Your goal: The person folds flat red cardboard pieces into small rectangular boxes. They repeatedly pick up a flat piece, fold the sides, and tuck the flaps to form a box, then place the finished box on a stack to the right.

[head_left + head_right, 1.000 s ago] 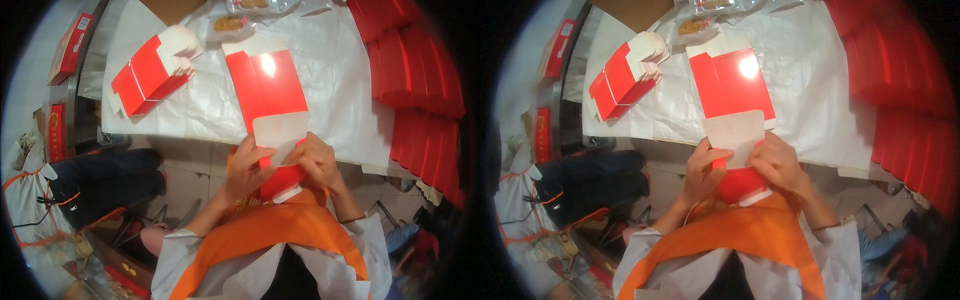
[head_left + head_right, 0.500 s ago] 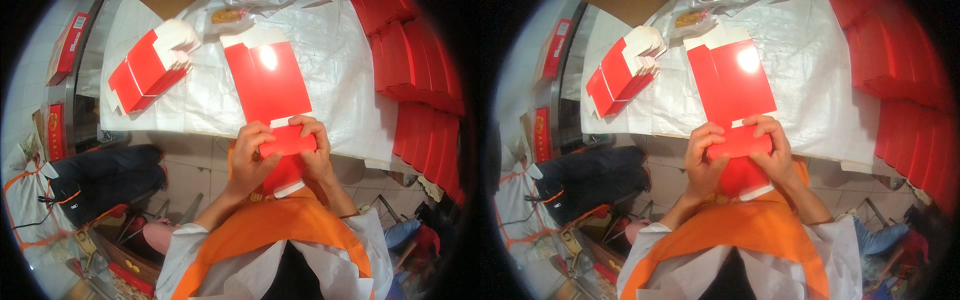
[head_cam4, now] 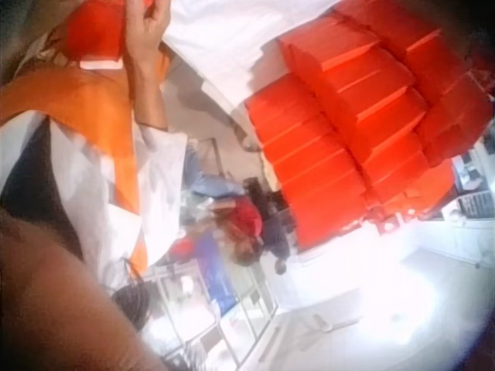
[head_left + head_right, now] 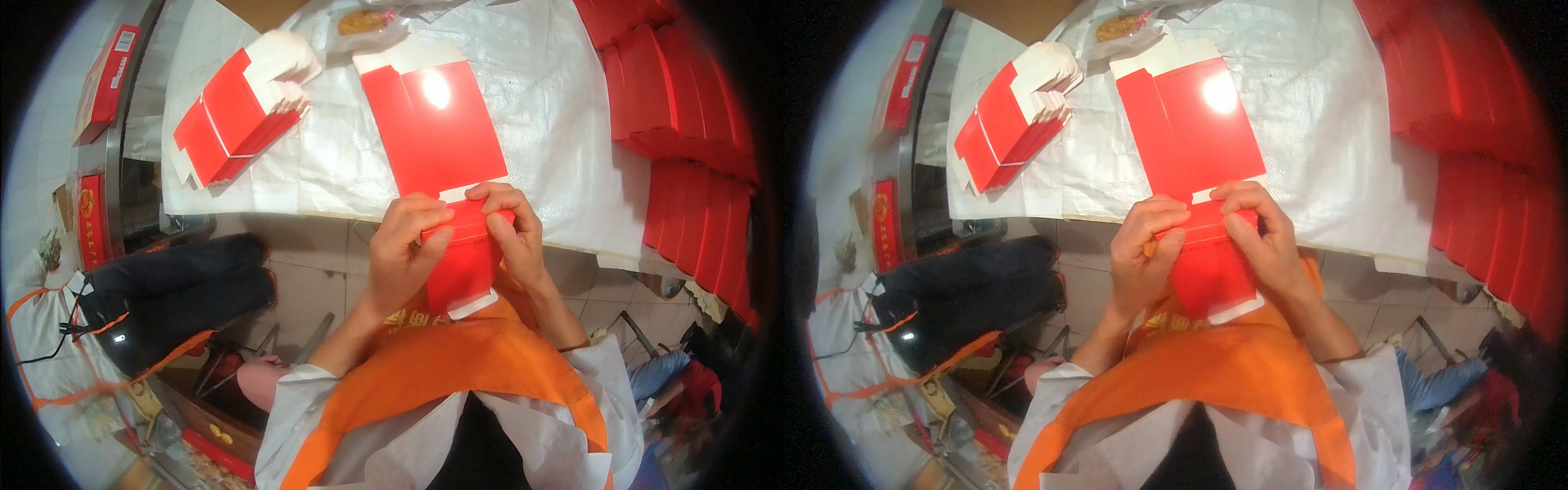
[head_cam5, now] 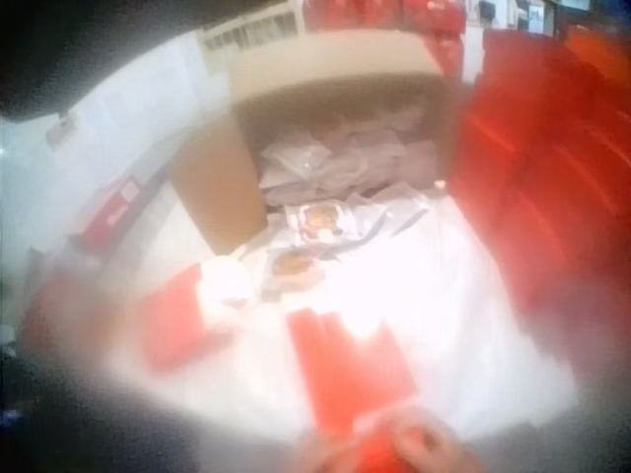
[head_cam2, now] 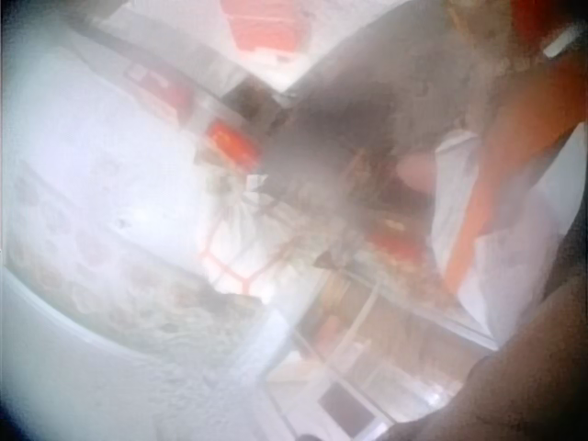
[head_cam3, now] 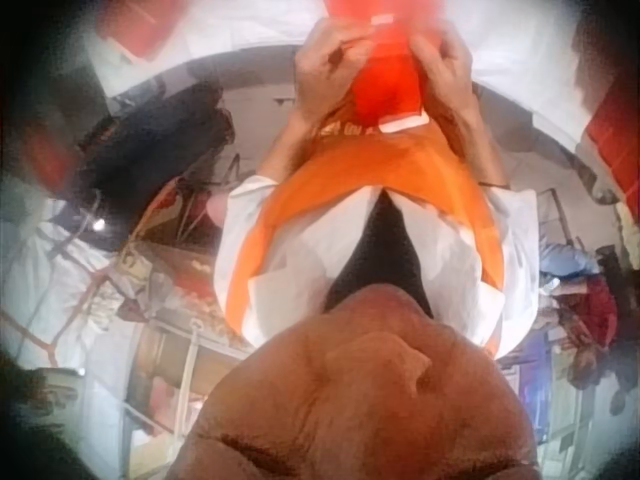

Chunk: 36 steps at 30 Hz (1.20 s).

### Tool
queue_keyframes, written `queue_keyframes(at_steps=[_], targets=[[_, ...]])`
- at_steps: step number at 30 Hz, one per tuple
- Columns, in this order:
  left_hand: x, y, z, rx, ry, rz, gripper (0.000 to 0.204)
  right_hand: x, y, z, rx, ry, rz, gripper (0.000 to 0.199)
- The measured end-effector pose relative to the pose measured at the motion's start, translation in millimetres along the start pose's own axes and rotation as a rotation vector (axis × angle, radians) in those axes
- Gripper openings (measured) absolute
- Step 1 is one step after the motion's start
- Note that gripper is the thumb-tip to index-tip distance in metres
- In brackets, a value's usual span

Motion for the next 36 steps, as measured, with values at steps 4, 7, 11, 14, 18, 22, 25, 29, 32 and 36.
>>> queue_keyframes(at_steps=[4, 7, 11, 14, 18, 22, 25, 29, 32, 36], targets=[[1.5, -1.4, 1.7, 0.013, -0.016, -0.001, 0.018, -6.9, -0.7, -5.3, -0.039, 0.044, 0.016, 0.007], [3.4, -6.3, 3.4, 0.021, 0.005, 0.074, 0.020, -13.1, -2.4, -5.4, -0.042, 0.131, 0.017, 0.009], [3.3, -13.7, 3.0, 0.042, 0.077, 0.196, 0.021, -20.9, -5.6, -4.5, -0.015, 0.186, 0.009, 0.013], [6.5, -16.2, 1.3, 0.058, 0.090, 0.213, 0.023, -27.9, -6.7, -5.0, -0.002, 0.120, 0.036, 0.014], [-9.4, -1.5, -8.0, 0.095, 0.179, 0.092, 0.031, 4.3, 0.0, 13.0, 0.089, -0.183, 0.008, 0.010], [-12.0, 10.9, -19.0, 0.403, 0.329, -0.331, 0.046, 63.7, 17.2, 58.8, 0.446, -0.131, -0.202, 0.023], [-15.8, 16.0, -72.2, 0.164, 0.224, -0.406, 0.052, 85.9, 69.2, 48.0, 0.310, -0.300, -0.374, 0.026], [21.7, 1.4, -145.1, -0.309, -0.180, -0.411, 0.044, 84.6, 167.6, 67.5, 0.198, -0.906, -0.633, 0.041], [53.9, -27.1, -172.2, -0.618, -0.341, -0.546, 0.037, 29.5, 223.8, 101.3, 0.231, -1.176, -0.706, 0.051], [84.5, -51.9, -177.9, -0.740, -0.369, -0.592, 0.037, 2.5, 258.1, 131.5, 0.203, -1.496, -0.639, 0.056]])
Point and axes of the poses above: each hand's wrist, its own y-axis towards the middle knuckle, its own z-axis out of the palm, x = y × z, the point moved 10 cm from there along y, towards the middle knuckle, and after that the axes turned 2 degrees about -y, right-handed, at the moved point
